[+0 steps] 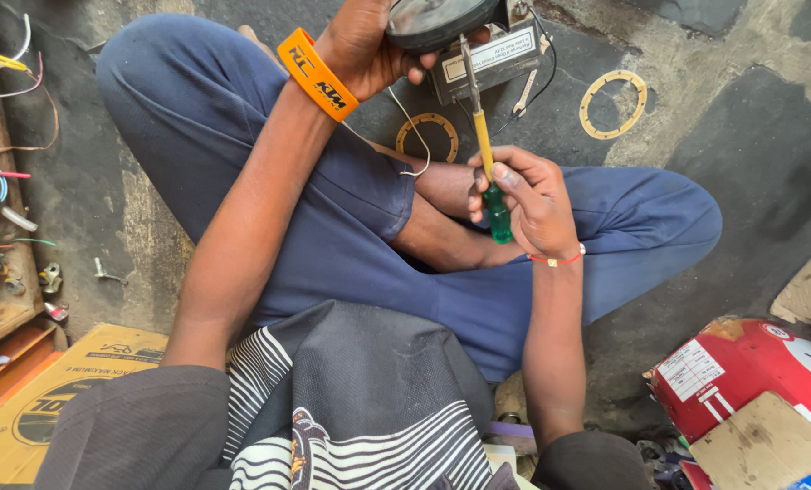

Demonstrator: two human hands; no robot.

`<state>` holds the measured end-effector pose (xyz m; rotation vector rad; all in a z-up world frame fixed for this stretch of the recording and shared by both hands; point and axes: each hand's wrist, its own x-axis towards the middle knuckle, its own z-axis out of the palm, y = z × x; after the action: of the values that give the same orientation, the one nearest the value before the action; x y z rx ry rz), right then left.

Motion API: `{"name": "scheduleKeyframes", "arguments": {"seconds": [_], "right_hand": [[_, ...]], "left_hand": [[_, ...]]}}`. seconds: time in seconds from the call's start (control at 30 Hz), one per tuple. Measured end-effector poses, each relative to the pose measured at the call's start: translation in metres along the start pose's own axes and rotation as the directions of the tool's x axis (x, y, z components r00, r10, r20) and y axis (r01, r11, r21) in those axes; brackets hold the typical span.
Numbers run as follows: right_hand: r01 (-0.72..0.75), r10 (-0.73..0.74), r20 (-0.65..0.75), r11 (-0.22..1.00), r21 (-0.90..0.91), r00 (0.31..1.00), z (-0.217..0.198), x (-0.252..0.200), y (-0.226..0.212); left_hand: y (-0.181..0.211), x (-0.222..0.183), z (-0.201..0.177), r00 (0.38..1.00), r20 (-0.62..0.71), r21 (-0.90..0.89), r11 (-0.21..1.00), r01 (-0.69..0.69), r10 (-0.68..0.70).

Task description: The person sits on the floor and uses a screwdriver to disassemble and reassemble a circular electrical component, likely a speaker or motor. They remove a cover, adjust internal parts, and reattach the cover, handling the component and tools with both hands.

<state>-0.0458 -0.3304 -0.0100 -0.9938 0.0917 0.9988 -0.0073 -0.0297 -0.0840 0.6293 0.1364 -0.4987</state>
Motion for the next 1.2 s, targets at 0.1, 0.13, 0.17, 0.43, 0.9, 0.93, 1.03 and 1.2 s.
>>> {"name": "scheduleKeyframes", "arguments": {"seconds": [0.1, 0.13, 0.17, 0.43, 0.9, 0.93, 1.03, 1.2], "right_hand": [[0.015, -0.015, -0.016, 1.000, -0.018, 1.000, 0.001, 0.003, 0.004], [0.032, -0.036, -0.052, 0.996, -0.089, 0.998, 0.002, 0.005, 0.007], [0.045, -0.060, -0.086, 0.986, -0.160, 0.995, 0.002, 0.006, 0.009], [0.108, -0.141, -0.113, 0.960, -0.258, 0.984, 0.005, 0.007, 0.009], [0.193, -0.311, -0.085, 0.758, -0.623, 0.946, 0.021, 0.037, -0.052], [0.222, -0.340, -0.044, 0.702, -0.677, 0.939, 0.022, 0.038, -0.054], [0.270, -0.366, 0.044, 0.594, -0.758, 0.930, 0.023, 0.042, -0.057], [0.145, -0.237, -0.040, 0.710, -0.689, 0.971, 0.026, 0.047, -0.057]], "left_hand": [[-0.004, 0.000, 0.001, 0.999, -0.009, 0.068, 0.997, -0.030, 0.031], [-0.006, 0.001, -0.001, 0.999, -0.045, 0.073, 0.997, -0.014, 0.017], [-0.008, 0.002, -0.002, 0.997, -0.080, 0.076, 0.997, 0.002, 0.004], [-0.013, 0.005, -0.006, 0.991, -0.132, 0.090, 0.996, 0.001, 0.011], [0.057, 0.023, 0.066, 0.982, -0.139, 0.295, 0.952, -0.085, 0.130], [0.062, 0.022, 0.071, 0.978, -0.143, 0.310, 0.945, -0.103, 0.154], [0.067, 0.019, 0.083, 0.971, -0.160, 0.328, 0.937, -0.118, 0.178], [0.061, 0.024, 0.081, 0.972, -0.134, 0.321, 0.937, -0.142, 0.193]]}}
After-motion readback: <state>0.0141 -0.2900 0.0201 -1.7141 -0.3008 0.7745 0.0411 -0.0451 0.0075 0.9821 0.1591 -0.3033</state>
